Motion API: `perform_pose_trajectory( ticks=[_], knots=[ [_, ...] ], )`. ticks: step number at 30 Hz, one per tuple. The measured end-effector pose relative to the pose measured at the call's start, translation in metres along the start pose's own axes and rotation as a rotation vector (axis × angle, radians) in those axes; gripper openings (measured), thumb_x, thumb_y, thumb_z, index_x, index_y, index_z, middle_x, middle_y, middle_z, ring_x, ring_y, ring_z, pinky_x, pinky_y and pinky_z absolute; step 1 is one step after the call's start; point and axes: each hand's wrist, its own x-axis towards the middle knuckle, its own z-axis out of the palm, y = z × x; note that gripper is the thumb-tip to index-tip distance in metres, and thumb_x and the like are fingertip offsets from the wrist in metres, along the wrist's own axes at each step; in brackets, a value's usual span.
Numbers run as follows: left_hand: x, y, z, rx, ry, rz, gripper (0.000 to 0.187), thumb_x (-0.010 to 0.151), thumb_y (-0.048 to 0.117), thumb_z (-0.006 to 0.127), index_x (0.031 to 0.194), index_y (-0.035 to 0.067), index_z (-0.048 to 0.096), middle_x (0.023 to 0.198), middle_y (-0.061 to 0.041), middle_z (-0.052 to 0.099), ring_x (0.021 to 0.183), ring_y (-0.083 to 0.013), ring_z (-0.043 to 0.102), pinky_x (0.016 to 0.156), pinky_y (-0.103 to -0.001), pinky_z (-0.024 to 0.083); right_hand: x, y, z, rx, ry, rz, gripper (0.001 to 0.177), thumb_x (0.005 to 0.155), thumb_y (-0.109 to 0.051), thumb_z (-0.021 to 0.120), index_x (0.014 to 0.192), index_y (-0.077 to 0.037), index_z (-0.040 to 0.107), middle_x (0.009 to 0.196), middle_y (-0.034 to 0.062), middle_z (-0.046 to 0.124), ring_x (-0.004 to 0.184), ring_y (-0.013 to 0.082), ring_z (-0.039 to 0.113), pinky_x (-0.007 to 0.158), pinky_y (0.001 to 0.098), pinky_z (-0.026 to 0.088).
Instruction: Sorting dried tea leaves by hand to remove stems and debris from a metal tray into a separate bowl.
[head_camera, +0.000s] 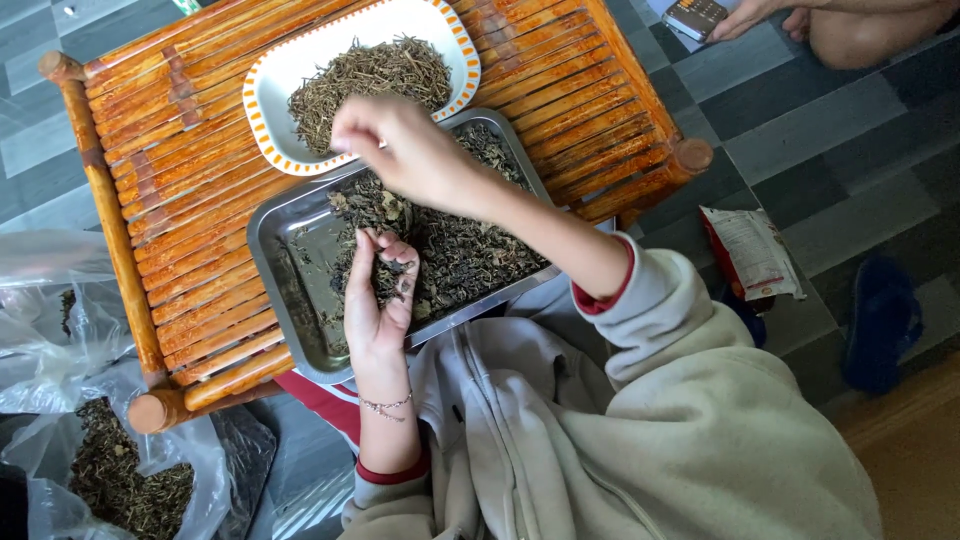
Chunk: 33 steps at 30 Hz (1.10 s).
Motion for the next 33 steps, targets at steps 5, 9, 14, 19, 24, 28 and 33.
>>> perform_pose_trajectory(
  ticks=[5, 9, 14, 19, 24, 28, 33],
  knots=[
    [0.0, 0.006, 0.006, -0.117, 0.058, -0.017, 0.017, 0.1, 0.02, 0.066, 0.093, 0.005, 0.062, 0.09, -0.009, 0.059, 0.079, -0.0133, 0.053, 0.078, -0.026, 0.051, 0.033, 0.065, -0.005, -0.069, 0.09, 0.132, 0.012, 0.093, -0.005, 0.062, 0.087, -0.009, 0.072, 0.073, 0.0006, 0.072, 0.065, 0.0087, 0.066, 0.058, 0.0181, 0.053],
    [0.003, 0.007, 0.001, -0.143, 0.051, -0.034, 0.016, 0.101, 0.021, 0.064, 0.097, 0.005, 0.063, 0.094, -0.009, 0.063, 0.086, -0.0156, 0.059, 0.082, -0.028, 0.053, 0.035, 0.092, -0.01, -0.163, 0.024, 0.232, 0.04, 0.092, 0.004, 0.061, 0.056, -0.012, 0.056, 0.087, 0.0057, 0.057, 0.077, 0.0135, 0.06, 0.079, 0.0271, 0.051],
    [0.013, 0.009, -0.014, -0.038, 0.177, 0.041, 0.034, 0.1, 0.016, 0.063, 0.129, 0.0, 0.06, 0.117, -0.02, 0.07, 0.098, -0.0282, 0.069, 0.085, -0.036, 0.06, 0.006, 0.013, -0.038, -0.135, 0.003, 0.05, 0.024, 0.097, -0.015, 0.075, 0.117, -0.002, 0.07, 0.1, 0.0099, 0.079, 0.087, 0.0186, 0.076, 0.079, 0.0314, 0.059],
    [0.008, 0.007, -0.004, -0.223, -0.115, -0.021, 0.048, 0.104, 0.01, 0.051, 0.147, -0.009, 0.043, 0.154, -0.028, 0.043, 0.141, -0.0367, 0.046, 0.113, -0.042, 0.045, -0.039, -0.108, -0.074, -0.265, -0.218, 0.016, 0.011, 0.105, -0.005, 0.062, 0.107, 0.004, 0.069, 0.108, 0.0159, 0.07, 0.099, 0.0311, 0.065, 0.088, 0.0427, 0.049],
    [0.002, 0.001, 0.0, -0.162, -0.247, -0.002, 0.048, 0.109, 0.016, 0.044, 0.151, -0.007, 0.039, 0.157, -0.026, 0.04, 0.147, -0.0353, 0.04, 0.121, -0.044, 0.04, -0.074, -0.104, -0.053, -0.143, -0.163, 0.115, 0.011, 0.096, -0.001, 0.072, 0.107, -0.001, 0.074, 0.1, 0.0137, 0.072, 0.087, 0.0244, 0.068, 0.074, 0.0344, 0.055],
    [0.002, -0.003, -0.002, -0.079, -0.281, 0.008, 0.049, 0.11, 0.02, 0.042, 0.152, -0.006, 0.041, 0.16, -0.023, 0.037, 0.151, -0.0324, 0.034, 0.125, -0.041, 0.035, -0.085, -0.084, -0.025, -0.059, -0.053, 0.202, 0.012, 0.092, -0.001, 0.076, 0.103, -0.006, 0.078, 0.097, 0.0116, 0.074, 0.08, 0.021, 0.066, 0.06, 0.0293, 0.05],
    [-0.002, -0.003, 0.006, 0.0, -0.249, 0.041, 0.052, 0.11, 0.021, 0.037, 0.154, -0.005, 0.037, 0.163, -0.022, 0.034, 0.153, -0.0315, 0.032, 0.126, -0.042, 0.03, -0.082, -0.091, -0.009, -0.006, -0.062, 0.169, 0.018, 0.084, 0.0, 0.081, 0.101, -0.003, 0.076, 0.094, 0.016, 0.072, 0.078, 0.0258, 0.066, 0.058, 0.031, 0.051]
  ],
)
